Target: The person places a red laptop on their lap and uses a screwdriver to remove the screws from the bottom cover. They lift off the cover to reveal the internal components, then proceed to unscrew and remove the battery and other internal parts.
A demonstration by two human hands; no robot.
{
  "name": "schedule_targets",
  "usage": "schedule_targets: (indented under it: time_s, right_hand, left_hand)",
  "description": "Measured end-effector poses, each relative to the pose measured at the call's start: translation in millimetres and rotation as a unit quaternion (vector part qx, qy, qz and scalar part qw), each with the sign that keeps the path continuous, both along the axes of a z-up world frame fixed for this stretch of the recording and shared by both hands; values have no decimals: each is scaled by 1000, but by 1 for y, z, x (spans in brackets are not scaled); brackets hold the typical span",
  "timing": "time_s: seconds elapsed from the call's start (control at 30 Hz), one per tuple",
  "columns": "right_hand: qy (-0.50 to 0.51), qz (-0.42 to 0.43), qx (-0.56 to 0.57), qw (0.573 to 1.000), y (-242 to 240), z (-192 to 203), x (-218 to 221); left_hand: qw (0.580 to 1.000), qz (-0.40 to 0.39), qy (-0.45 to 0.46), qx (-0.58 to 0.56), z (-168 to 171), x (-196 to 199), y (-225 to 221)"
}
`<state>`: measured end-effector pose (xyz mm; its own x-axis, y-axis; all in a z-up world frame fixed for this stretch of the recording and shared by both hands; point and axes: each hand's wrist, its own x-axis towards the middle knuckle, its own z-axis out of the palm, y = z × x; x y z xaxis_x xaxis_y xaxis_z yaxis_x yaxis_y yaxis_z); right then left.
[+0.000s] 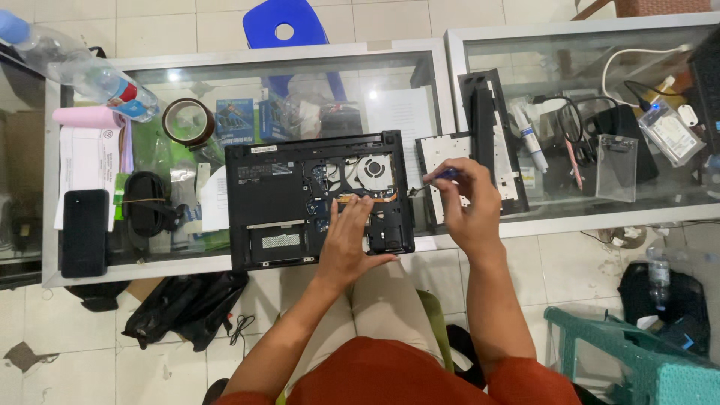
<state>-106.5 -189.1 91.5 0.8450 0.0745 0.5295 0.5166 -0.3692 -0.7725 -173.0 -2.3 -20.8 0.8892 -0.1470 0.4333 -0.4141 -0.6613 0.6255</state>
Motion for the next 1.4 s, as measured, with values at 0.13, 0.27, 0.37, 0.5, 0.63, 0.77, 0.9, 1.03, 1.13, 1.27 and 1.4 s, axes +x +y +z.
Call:
schedule_targets:
  time_s: [0.13, 0.27, 0.37, 0.5, 0.63, 0.77, 0.9, 1.03, 1.13, 1.27, 1.4]
  right_hand:
    - [-42, -10, -101, 994, 4, 8, 0]
    - [-53, -50, -158, 985, 13, 26, 6]
    - [-35, -79, -213, 973, 18, 34, 9]
    - [-8, -93, -253, 963, 26, 38, 8]
    - [-18, -68, -232, 970, 22, 33, 10]
    - [-2, -3, -178, 984, 22, 44, 4]
    - [-21, 42, -167, 985, 21, 39, 7]
    - [-41, 52, -117, 991, 24, 42, 5]
    - [-14, 44, -117, 992, 20, 34, 6]
    - [-47, 7, -115, 992, 13, 21, 13]
    - [-65, 7, -101, 993, 15, 17, 17]
  left_hand:
    - [1000, 6, -16, 0, 0, 8, 2]
    - [1000, 18, -21, 15, 2, 13, 0]
    - [999, 21, -29, 28, -1, 11, 0]
    - [998, 33, -40, 17, 2, 4, -2]
    - [995, 76, -60, -13, -1, -10, -3]
    - [990, 93, -107, -11, -17, -15, -2]
    - [990, 91, -101, -38, -21, -15, -2]
    - [986, 102, -129, -42, -13, -15, -4]
    - [985, 97, -137, -47, -9, -19, -5]
    - [981, 118, -143, -55, -12, -20, -10]
    - [978, 132, -145, -67, -17, -21, -13]
